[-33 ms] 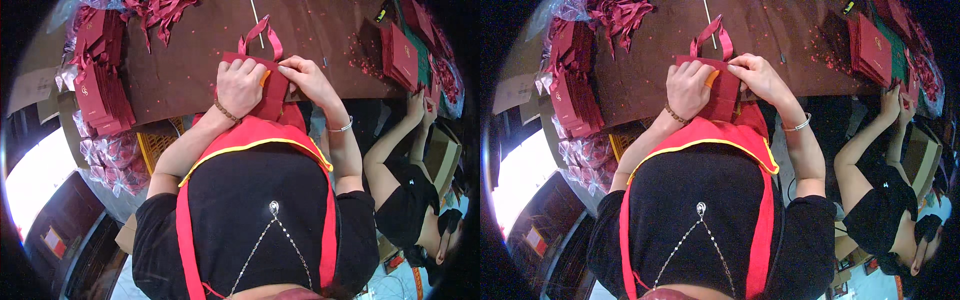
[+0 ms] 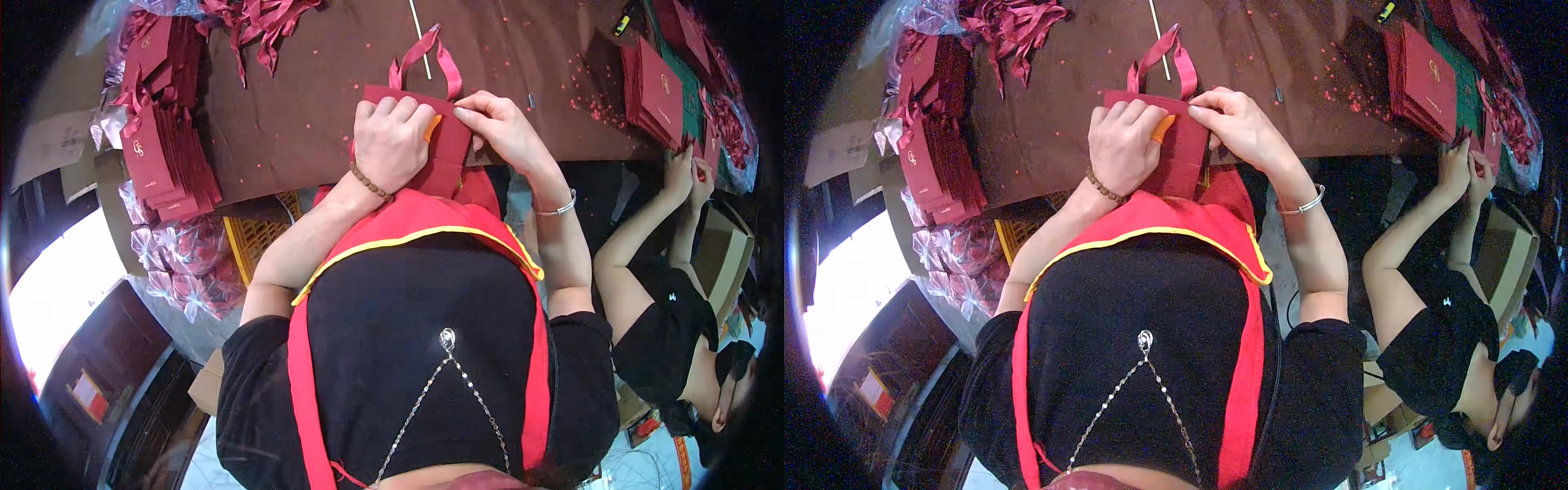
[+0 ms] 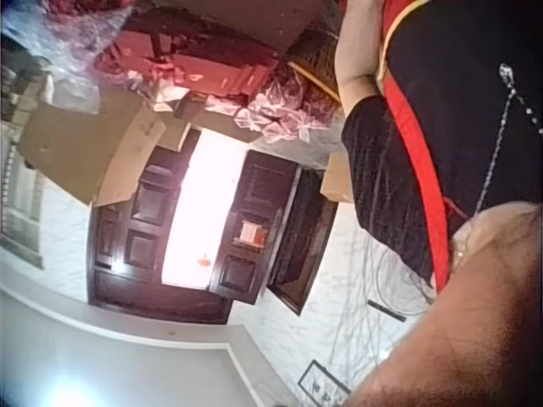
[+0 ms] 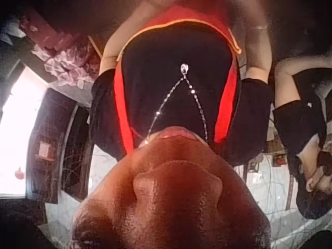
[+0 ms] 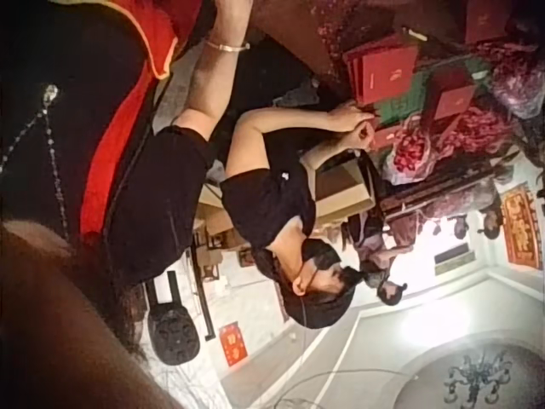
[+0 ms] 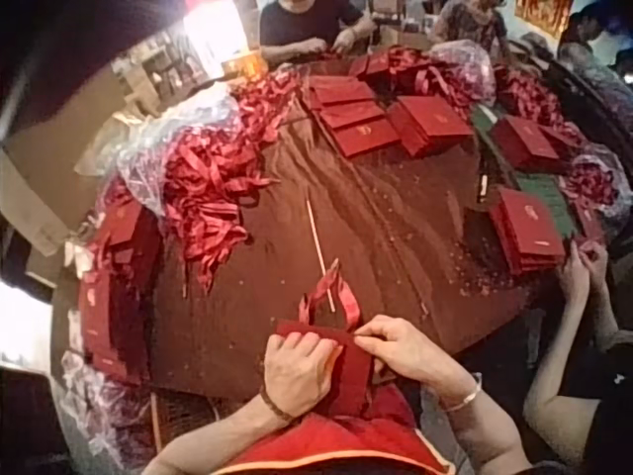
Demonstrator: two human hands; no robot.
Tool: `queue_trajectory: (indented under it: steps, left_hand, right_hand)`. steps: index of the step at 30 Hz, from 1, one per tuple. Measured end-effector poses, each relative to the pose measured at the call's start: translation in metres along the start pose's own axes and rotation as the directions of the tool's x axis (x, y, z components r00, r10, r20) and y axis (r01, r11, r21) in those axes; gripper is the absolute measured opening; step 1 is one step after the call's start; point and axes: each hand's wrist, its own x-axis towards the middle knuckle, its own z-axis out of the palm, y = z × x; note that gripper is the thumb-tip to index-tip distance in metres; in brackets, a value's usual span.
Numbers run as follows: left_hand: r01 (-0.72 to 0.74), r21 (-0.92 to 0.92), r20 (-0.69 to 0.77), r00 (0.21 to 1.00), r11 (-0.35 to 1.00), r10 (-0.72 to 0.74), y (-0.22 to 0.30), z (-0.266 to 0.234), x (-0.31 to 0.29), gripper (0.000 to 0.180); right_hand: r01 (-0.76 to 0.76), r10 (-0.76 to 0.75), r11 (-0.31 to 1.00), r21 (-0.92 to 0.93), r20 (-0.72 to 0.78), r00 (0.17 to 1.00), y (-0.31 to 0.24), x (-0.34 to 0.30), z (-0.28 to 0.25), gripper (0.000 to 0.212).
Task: The person attaches ribbon handles to small paper bags by hand, threading and securing the ribbon ends into the bag openings.
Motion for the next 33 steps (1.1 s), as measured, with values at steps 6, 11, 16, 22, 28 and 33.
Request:
queue_trajectory:
  steps: [6,11,16,22,28,33]
  left_hand:
    - [-0.013,0.021,-0.024,1.0,1.0,0.014,-0.001,0.001,-0.001,0.009]
    - [-0.01,0.027,-0.035,0.999,1.0,0.011,0.0,0.002,0.001,0.007]
    - [-0.039,0.04,-0.022,0.999,0.998,0.04,0.001,0.004,0.005,0.007]
    - [-0.073,0.028,0.042,0.997,0.997,0.072,0.001,-0.002,0.011,0.006]
    - [-0.147,0.055,0.05,0.988,0.988,0.144,0.003,-0.001,0.011,0.006]
    - [-0.096,0.065,0.132,0.987,0.993,0.087,0.0,-0.004,0.004,0.016]
  right_hand:
    - [-0.045,0.043,0.994,0.097,0.019,0.999,0.001,-0.001,0.0,0.022]
    - [-0.053,0.052,0.994,0.092,0.015,0.999,-0.004,0.0,0.001,0.021]
    - [-0.009,0.007,0.997,0.081,0.019,1.0,0.001,0.002,0.0,0.022]
    - [0.177,-0.178,0.968,-0.179,0.01,0.984,0.009,0.001,0.003,0.021]
    - [0.269,-0.288,0.945,-0.188,-0.082,0.954,0.007,-0.005,0.017,0.021]
    - [0.158,-0.163,0.985,-0.063,-0.095,0.982,-0.001,-0.013,0.02,0.019]
